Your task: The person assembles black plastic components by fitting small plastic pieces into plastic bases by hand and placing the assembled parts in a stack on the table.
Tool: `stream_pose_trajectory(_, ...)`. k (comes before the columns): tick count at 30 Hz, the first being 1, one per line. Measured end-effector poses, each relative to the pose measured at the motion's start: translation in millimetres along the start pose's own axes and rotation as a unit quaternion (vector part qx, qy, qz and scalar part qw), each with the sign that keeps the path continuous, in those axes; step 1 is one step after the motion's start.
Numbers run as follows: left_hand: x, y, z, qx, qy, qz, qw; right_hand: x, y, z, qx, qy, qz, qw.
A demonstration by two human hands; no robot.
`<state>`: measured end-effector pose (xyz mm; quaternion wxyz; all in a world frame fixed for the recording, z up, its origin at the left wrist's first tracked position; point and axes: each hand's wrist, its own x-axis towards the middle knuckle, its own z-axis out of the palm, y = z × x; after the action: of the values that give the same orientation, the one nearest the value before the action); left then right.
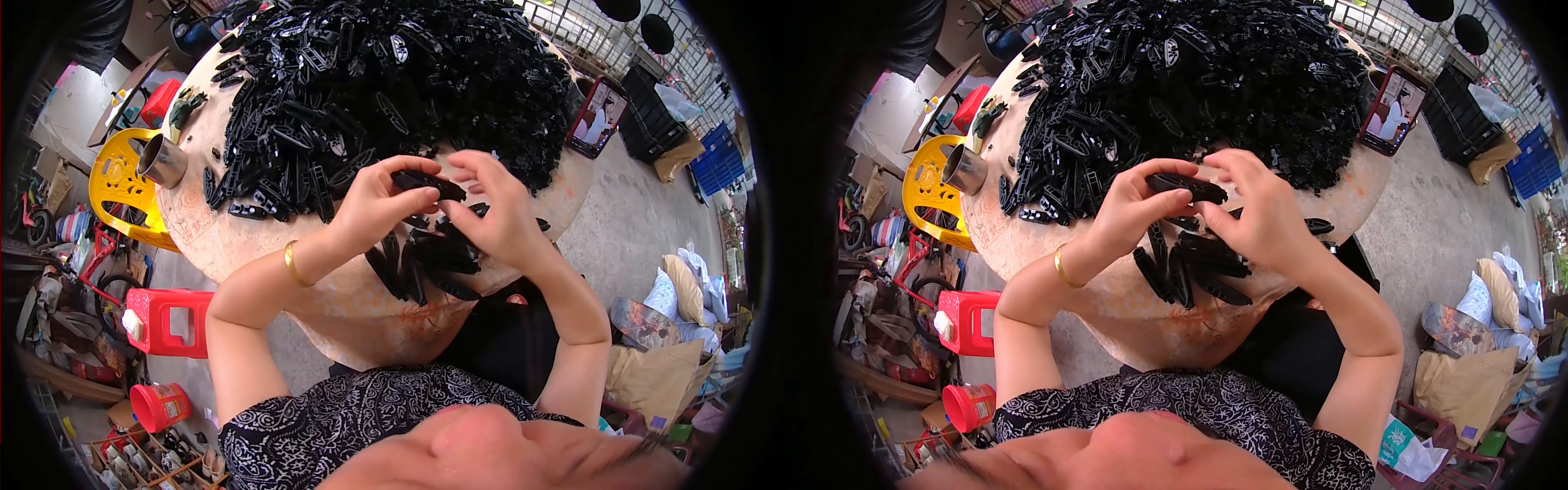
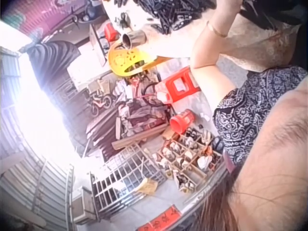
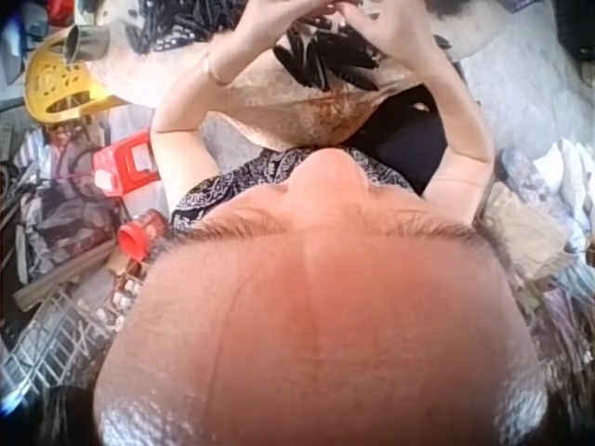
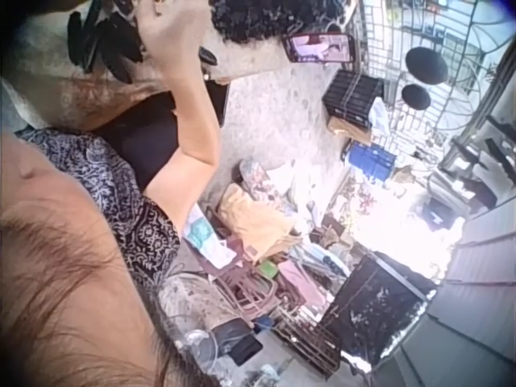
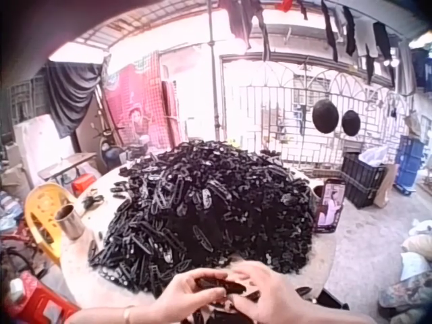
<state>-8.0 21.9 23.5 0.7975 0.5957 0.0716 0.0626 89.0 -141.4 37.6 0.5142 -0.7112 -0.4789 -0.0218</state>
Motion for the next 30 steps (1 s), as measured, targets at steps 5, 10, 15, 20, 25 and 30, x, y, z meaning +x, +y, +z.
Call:
stream_pose_trajectory(5,-9,1,7,0.168,-0.006,0.096,0.981,1,21,-13,0.165,-0.198,0.184,0.949)
stream_pose_trajectory(10,-6,-15,5,0.126,-0.002,0.091,0.988,2,29,-12,0.046,-0.174,0.090,0.979)
stream_pose_trajectory(15,-8,-25,11,0.315,-0.125,0.130,0.932,32,59,-28,0.165,-0.271,0.155,0.935)
stream_pose_trajectory(20,-6,-9,6,0.441,-0.139,0.226,0.857,44,81,14,-0.215,-0.151,-0.102,0.960)
stream_pose_trajectory(25,4,13,-21,0.798,0.148,0.155,0.563,38,74,30,-0.373,-0.188,-0.096,0.904)
stream_pose_trajectory(30,6,18,-40,0.829,0.112,0.114,0.536,22,68,27,-0.349,-0.125,-0.122,0.921)
